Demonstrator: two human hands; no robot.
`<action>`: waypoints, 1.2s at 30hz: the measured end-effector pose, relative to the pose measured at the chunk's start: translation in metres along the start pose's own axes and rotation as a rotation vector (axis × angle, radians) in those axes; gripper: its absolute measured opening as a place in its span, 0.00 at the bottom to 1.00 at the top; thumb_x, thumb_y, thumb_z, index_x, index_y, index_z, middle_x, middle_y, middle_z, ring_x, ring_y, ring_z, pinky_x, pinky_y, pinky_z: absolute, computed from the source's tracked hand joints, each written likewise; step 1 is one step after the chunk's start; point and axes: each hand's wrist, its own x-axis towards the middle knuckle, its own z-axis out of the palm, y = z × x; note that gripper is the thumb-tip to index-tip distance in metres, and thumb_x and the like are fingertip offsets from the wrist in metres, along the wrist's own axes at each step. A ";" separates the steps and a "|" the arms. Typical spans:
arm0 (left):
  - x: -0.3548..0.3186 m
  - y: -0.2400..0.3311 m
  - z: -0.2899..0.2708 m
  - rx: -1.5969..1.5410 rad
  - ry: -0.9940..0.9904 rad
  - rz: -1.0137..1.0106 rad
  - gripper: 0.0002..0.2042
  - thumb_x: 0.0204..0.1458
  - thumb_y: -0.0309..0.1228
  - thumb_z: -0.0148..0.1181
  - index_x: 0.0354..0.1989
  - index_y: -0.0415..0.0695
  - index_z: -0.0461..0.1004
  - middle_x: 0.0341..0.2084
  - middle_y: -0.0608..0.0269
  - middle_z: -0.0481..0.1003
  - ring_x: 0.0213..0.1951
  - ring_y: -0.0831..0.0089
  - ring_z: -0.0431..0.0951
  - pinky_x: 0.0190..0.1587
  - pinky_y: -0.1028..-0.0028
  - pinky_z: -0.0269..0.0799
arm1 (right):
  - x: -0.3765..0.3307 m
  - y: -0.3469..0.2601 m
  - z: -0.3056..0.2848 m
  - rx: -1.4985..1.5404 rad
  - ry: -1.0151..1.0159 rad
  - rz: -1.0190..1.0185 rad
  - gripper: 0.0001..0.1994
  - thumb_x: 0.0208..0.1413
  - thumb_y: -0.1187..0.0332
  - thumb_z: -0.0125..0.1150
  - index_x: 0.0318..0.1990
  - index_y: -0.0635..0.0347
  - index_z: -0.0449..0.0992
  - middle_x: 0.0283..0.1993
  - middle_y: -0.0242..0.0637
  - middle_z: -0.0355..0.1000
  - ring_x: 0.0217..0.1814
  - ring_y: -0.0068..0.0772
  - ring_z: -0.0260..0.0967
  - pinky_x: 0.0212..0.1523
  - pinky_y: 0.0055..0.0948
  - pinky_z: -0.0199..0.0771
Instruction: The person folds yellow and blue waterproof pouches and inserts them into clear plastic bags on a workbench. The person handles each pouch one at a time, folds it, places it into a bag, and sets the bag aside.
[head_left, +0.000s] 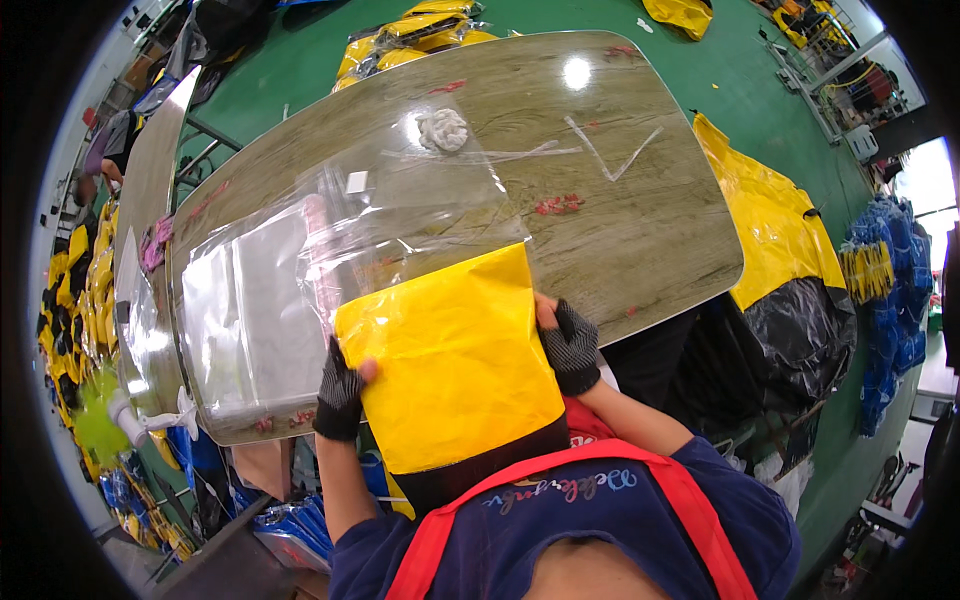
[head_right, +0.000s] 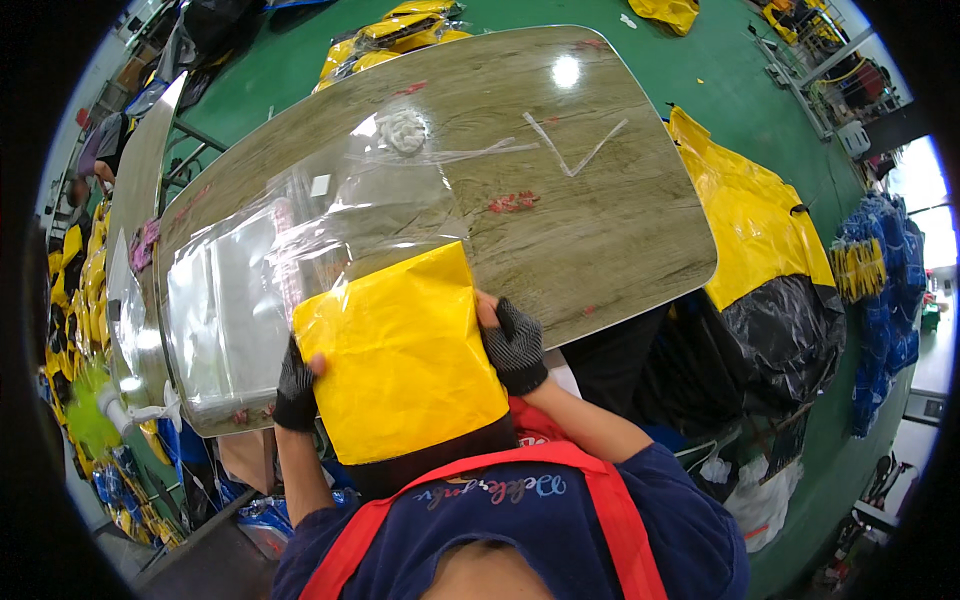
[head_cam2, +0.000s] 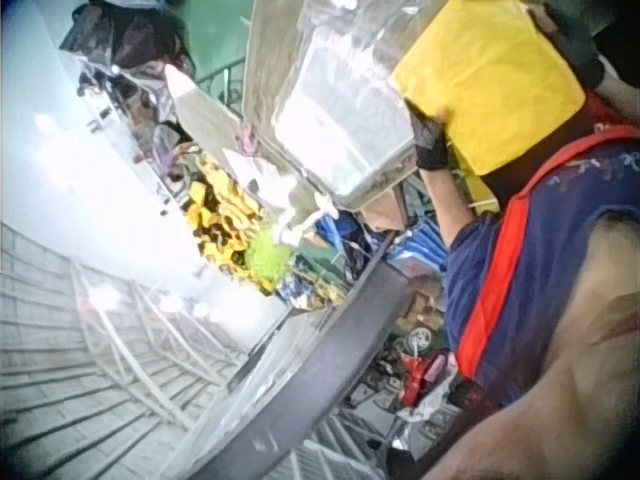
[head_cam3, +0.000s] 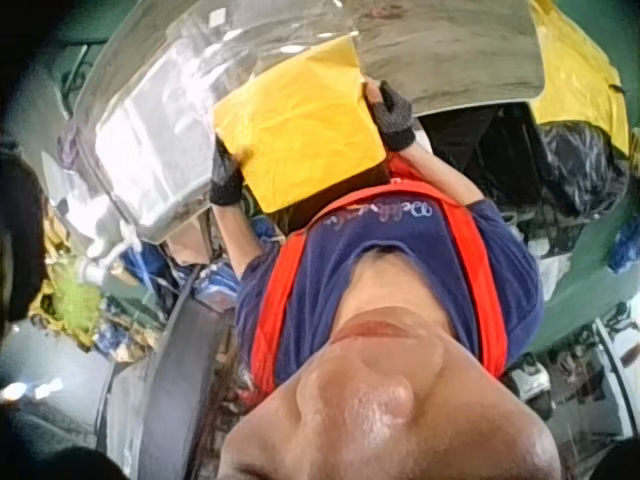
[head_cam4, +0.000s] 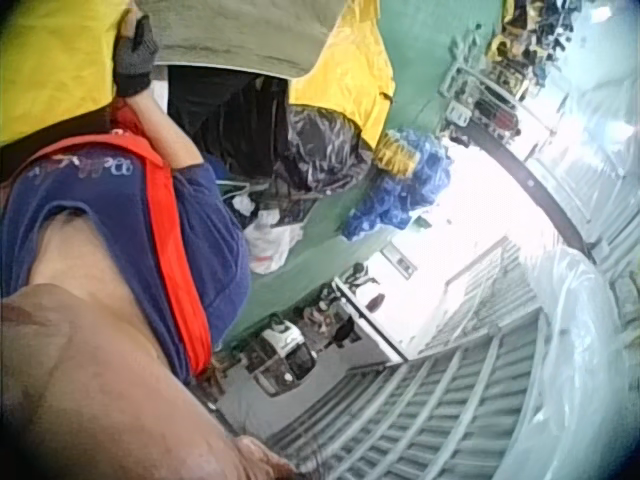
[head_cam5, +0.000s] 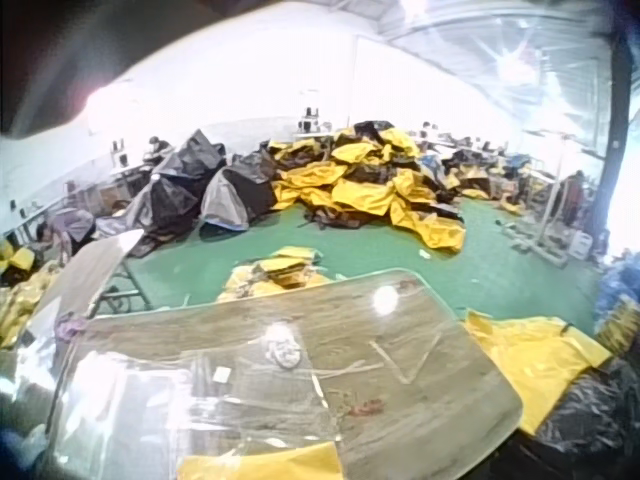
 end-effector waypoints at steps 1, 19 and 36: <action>-0.014 0.004 0.009 -0.121 -0.018 0.031 0.37 0.44 0.36 0.69 0.62 0.41 0.57 0.53 0.57 0.69 0.53 0.67 0.70 0.54 0.68 0.66 | -0.009 0.008 -0.005 0.082 -0.052 -0.009 0.18 0.62 0.62 0.51 0.51 0.66 0.73 0.42 0.43 0.76 0.45 0.30 0.73 0.48 0.27 0.69; -0.062 -0.072 0.065 0.715 0.019 -0.044 0.22 0.51 0.35 0.62 0.52 0.36 0.67 0.43 0.56 0.75 0.44 0.65 0.75 0.48 0.67 0.69 | -0.069 0.022 -0.095 -0.009 -0.230 0.233 0.33 0.41 0.57 0.74 0.50 0.66 0.65 0.44 0.43 0.73 0.47 0.33 0.71 0.48 0.30 0.71; -0.037 -0.061 0.059 0.123 -0.043 -0.037 0.28 0.49 0.37 0.65 0.56 0.40 0.64 0.48 0.61 0.73 0.46 0.71 0.74 0.49 0.71 0.70 | -0.043 -0.019 -0.104 0.066 -0.599 0.389 0.43 0.46 0.57 0.70 0.65 0.64 0.52 0.58 0.44 0.64 0.59 0.36 0.62 0.59 0.34 0.62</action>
